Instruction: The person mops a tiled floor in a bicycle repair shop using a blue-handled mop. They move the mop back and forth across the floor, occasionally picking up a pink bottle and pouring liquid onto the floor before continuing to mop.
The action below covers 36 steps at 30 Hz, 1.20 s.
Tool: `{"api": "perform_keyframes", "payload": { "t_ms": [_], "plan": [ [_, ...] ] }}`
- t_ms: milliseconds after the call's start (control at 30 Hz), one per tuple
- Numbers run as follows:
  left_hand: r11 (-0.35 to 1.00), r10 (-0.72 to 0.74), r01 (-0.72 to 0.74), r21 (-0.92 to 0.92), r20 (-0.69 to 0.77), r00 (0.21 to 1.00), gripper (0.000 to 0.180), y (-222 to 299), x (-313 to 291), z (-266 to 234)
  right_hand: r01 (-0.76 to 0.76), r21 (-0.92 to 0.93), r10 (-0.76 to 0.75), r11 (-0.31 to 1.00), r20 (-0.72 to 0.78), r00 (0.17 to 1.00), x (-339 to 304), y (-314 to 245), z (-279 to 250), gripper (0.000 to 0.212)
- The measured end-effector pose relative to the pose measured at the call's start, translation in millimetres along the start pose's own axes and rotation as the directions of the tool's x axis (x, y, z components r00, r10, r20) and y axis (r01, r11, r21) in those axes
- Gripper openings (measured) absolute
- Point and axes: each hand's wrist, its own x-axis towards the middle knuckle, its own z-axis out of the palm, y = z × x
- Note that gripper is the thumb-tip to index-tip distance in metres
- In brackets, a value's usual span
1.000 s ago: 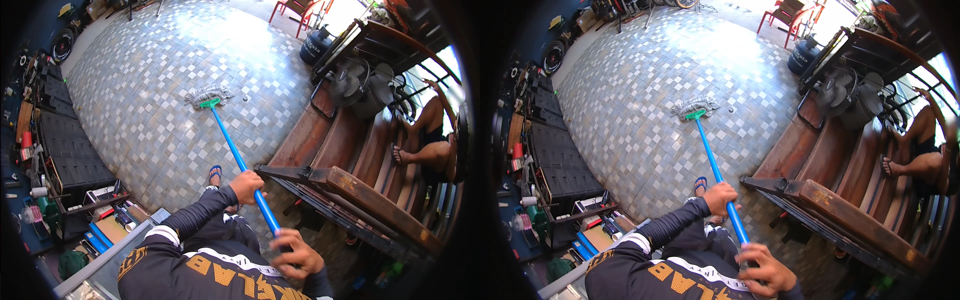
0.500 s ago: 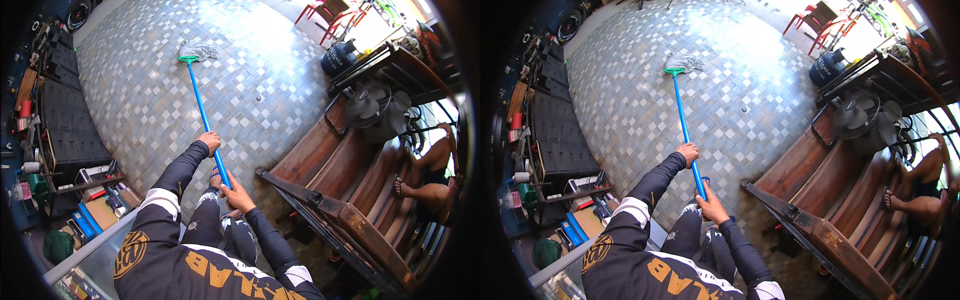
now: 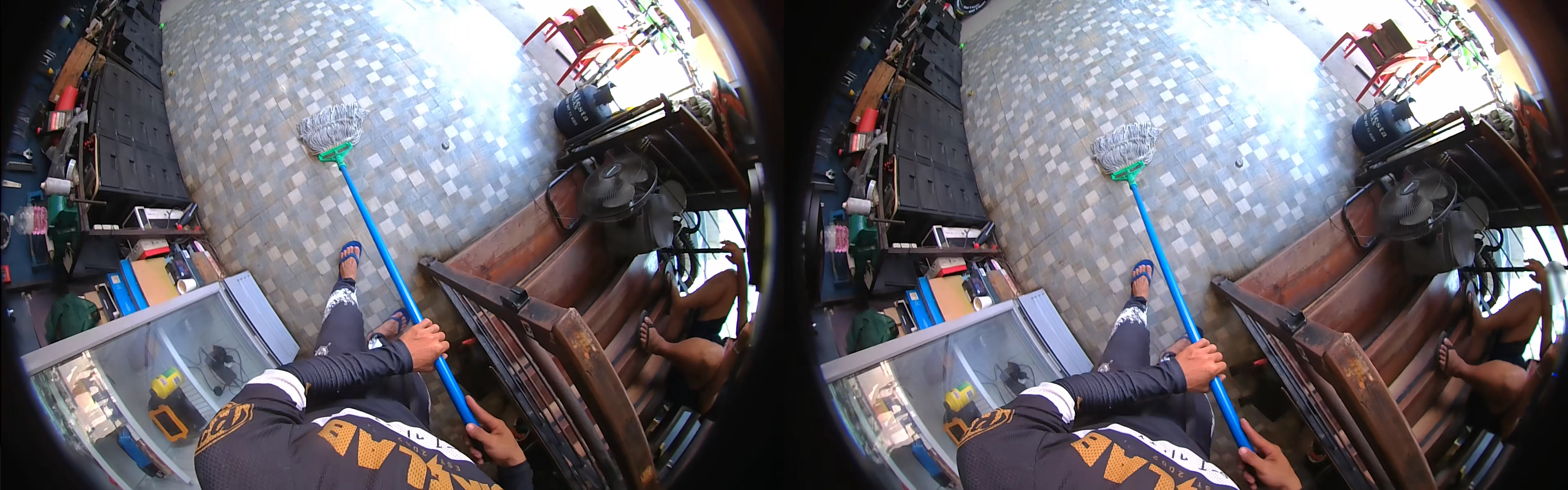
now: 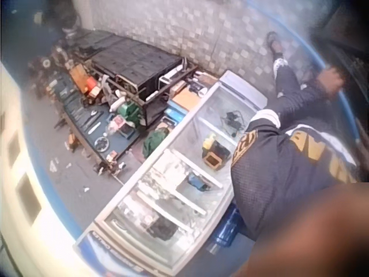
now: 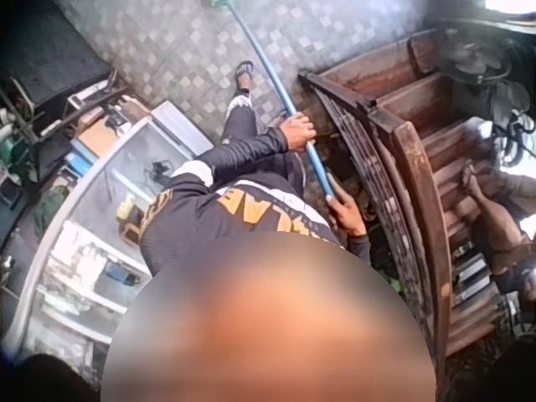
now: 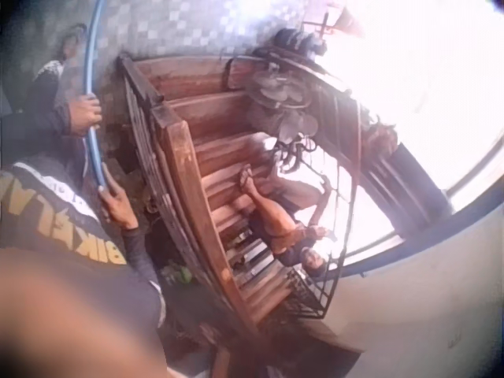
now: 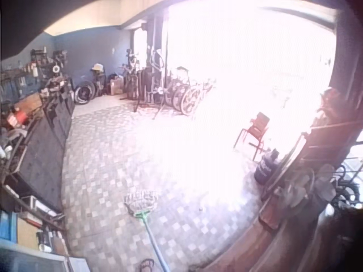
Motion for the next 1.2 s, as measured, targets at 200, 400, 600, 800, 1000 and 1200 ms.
{"api": "perform_keyframes", "payload": {
  "t_ms": [200, 400, 600, 800, 1000, 1200],
  "plan": [
    [0.99, -0.061, 0.066, 0.125, -0.041, 0.997, 0.02, -117.5, -29.8, -32.8, 0.222, -0.18, -0.197, 0.958, 0.145, 0.97, 104.7, -29.1, 40.4, 0.067],
    [0.858, -0.37, 0.341, 0.383, 0.002, 0.929, 0.02, -322.9, -66.9, -141.6, 0.418, -0.218, -0.386, 0.882, 0.176, 0.906, 298.0, -136.6, 152.7, 0.068],
    [0.64, -0.562, 0.535, 0.552, -0.139, 0.815, 0.017, -420.8, -65.6, -219.4, 0.365, -0.266, -0.319, 0.892, 0.199, 0.926, 371.3, -240.6, 205.6, 0.066],
    [0.77, -0.363, 0.358, 0.528, -0.099, 0.927, 0.015, -323.1, -50.8, -136.7, 0.471, -0.345, -0.418, 0.812, 0.219, 0.882, 290.5, -156.8, 128.8, 0.064],
    [0.956, -0.12, 0.181, 0.23, -0.252, 0.96, 0.022, -81.1, -15.4, -11.7, 0.214, -0.432, -0.213, 0.876, 0.052, 0.976, 88.2, -38.3, 19.6, 0.067],
    [0.978, 0.123, -0.151, -0.143, -0.187, 0.975, 0.034, 83.4, 24.1, 22.4, -0.1, -0.296, 0.048, 0.95, -0.178, 0.983, -90.3, -23.4, -16.4, 0.065]
  ]
}}
